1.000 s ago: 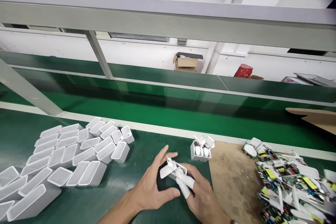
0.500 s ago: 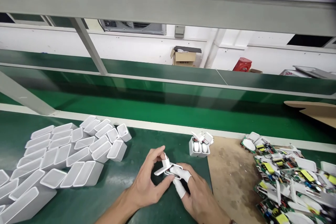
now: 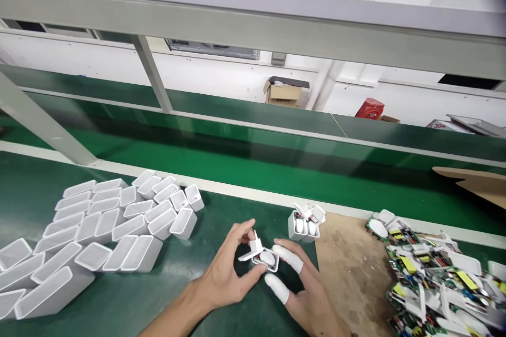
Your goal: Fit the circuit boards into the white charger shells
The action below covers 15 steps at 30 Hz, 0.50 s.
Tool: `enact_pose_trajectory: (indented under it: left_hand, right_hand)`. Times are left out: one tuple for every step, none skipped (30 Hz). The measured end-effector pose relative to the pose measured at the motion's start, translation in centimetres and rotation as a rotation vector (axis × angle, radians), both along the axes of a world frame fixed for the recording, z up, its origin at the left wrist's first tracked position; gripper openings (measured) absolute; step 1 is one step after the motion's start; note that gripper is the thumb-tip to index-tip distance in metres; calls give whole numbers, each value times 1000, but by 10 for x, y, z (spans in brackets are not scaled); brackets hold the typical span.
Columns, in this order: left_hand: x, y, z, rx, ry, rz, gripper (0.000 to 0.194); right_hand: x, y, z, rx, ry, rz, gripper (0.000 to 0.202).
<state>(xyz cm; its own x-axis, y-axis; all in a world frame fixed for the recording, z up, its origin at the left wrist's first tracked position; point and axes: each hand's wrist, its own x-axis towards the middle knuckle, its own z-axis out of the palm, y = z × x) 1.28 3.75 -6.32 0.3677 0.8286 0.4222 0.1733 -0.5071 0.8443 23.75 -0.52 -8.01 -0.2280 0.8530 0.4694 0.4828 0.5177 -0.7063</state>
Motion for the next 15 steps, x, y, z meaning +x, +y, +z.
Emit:
enact_pose_trajectory:
  left_hand:
    - [0,0,0,3,-3,-4,84]
    - [0,1,0,6,-4,-8,84]
    - [0,1,0,6,-4,-12,83]
    - [-1,1,0,5,-3,-14,81]
    - [-1,2,-1,6,0,-12,80]
    - [-2,2,-1,9,3,-8,80]
    - [-2,2,-1,19,4,-2,83]
    - [-3,1,-1,33,11,7,90]
    - [-3,0,-1,52,24,18,100]
    - [-2,-2,0,79,42,28,109]
    - [0,-4,2,112,61,36,113]
    - [2,-6,3,153,74,44,110]
    - [4,-8,5,202,80,50,103]
    - [6,-10,7,254,78,55,95]
    - [9,-12,9,304,66,60,90]
  right_hand:
    - [-1,0,2,17,-39,17,50]
    - [-2,1,5,21,-64,39,50]
    - [-4,1,7,11,-73,66,49]
    - [-5,1,9,-9,-69,90,48]
    - [-7,2,10,-36,-48,107,47]
    - [-9,2,10,-72,-1,111,45]
    - [-10,3,10,-126,83,98,41]
    - [-12,3,9,-204,202,76,36]
    - [-15,4,9,-310,347,55,32]
    - [-17,4,9,-434,504,39,33]
    - [-19,4,9,-565,656,33,37]
    - [-22,4,10,-686,788,38,42]
    - [-24,3,11,-789,886,58,46]
    - [-27,3,13,-862,955,85,49]
    - [-29,2,15,-906,1005,105,49]
